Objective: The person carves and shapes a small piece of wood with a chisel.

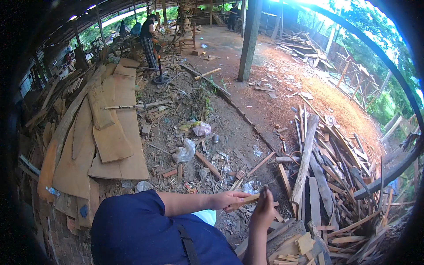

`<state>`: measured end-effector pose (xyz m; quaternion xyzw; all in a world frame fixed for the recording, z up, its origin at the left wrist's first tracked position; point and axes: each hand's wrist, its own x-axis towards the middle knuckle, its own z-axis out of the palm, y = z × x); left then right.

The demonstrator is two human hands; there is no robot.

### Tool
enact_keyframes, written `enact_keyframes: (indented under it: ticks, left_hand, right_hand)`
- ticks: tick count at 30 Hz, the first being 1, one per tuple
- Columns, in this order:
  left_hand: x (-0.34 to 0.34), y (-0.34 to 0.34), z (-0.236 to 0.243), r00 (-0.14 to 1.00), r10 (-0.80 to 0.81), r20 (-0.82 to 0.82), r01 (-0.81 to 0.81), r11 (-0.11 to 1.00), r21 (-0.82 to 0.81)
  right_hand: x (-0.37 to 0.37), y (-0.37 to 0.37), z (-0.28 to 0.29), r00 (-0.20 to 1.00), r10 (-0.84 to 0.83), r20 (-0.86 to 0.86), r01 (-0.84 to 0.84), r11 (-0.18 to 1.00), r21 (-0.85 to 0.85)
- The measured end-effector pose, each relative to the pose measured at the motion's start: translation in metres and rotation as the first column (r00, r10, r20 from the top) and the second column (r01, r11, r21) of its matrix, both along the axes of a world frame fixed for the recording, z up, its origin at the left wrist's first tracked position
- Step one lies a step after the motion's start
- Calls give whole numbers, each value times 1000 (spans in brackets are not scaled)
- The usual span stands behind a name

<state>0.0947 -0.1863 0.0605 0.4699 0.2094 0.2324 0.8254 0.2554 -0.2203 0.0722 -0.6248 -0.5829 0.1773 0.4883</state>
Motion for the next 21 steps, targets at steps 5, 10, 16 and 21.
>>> enact_keyframes:
  ticks: [5, 10, 16, 21]
  left_hand:
    - [2, -3, -7, 997, 72, -5, -72, 997, 9]
    - [13, 3, 16, 998, 29, 50, -32, 996, 79]
    - [-16, 12, 3, 944, 320, 83, -328, 938, 115]
    - [-28, 34, -4, 965, 263, -13, -261, 962, 77]
  right_hand:
    - [11, 17, -19, 984, 11, -179, 9, 994, 109]
    - [44, 27, -68, 970, -2, -244, 2, 1000, -1]
    - [36, 38, -75, 857, 41, -513, -87, 994, -66]
    - [-27, 52, -27, 847, 422, -324, -360, 903, 235]
